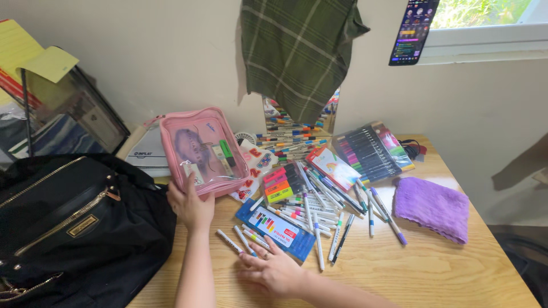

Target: The person organizes stationery on a cluttered desk. They wipe the inside of a pink pencil case with a purple cloth, then pick up and wipe individual markers and pens before placing them inside the case.

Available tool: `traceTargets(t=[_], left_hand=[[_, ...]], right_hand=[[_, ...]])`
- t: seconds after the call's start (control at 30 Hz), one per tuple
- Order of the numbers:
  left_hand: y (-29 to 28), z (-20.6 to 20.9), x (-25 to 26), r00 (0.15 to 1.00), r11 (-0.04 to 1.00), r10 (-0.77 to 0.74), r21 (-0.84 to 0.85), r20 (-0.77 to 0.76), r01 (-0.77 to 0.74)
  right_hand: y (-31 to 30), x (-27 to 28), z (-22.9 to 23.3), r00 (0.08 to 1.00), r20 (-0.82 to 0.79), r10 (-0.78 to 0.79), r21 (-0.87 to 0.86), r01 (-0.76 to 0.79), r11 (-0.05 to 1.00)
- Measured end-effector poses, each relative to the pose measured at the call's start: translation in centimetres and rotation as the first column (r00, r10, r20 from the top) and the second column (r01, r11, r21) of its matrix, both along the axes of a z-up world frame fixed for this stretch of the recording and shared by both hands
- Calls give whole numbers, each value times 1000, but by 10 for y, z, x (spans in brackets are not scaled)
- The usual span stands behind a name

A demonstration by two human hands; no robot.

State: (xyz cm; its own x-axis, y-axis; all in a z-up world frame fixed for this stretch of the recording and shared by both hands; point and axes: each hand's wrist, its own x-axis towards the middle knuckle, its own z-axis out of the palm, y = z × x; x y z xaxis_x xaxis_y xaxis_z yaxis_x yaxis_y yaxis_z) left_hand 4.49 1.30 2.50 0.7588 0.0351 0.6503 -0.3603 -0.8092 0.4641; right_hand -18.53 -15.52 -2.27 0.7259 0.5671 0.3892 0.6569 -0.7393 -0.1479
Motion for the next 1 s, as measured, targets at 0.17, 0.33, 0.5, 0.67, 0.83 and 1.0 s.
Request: traceTargets(t=[0.17,0.33,0.5,0.67,0.83,1.0], left_hand=[[9,0,27,989,996,-59,62,-134,67],[18,-13,39,985,991,-95,82,-142,107],[20,-24,46,958,997,-43,54,-284,61],[24,-25,42,998,998,-52,-48,-28,51],[30,-7,39,985,707,-87,-706,-147,-43],[33,12,30,994,443,-27,-890,108,109]], right_hand=[[-14,22,-16,984,10,-178,-215,176,961],[-14,27,-19,978,8,-207,-153,205,967],[-9,25,-8,972,42,-231,-88,234,968],[-9,22,1,973,18,-230,-18,230,973],[-7,15,9,971,18,-238,25,238,971],[-9,17,37,973,-89,-215,228,230,946]])
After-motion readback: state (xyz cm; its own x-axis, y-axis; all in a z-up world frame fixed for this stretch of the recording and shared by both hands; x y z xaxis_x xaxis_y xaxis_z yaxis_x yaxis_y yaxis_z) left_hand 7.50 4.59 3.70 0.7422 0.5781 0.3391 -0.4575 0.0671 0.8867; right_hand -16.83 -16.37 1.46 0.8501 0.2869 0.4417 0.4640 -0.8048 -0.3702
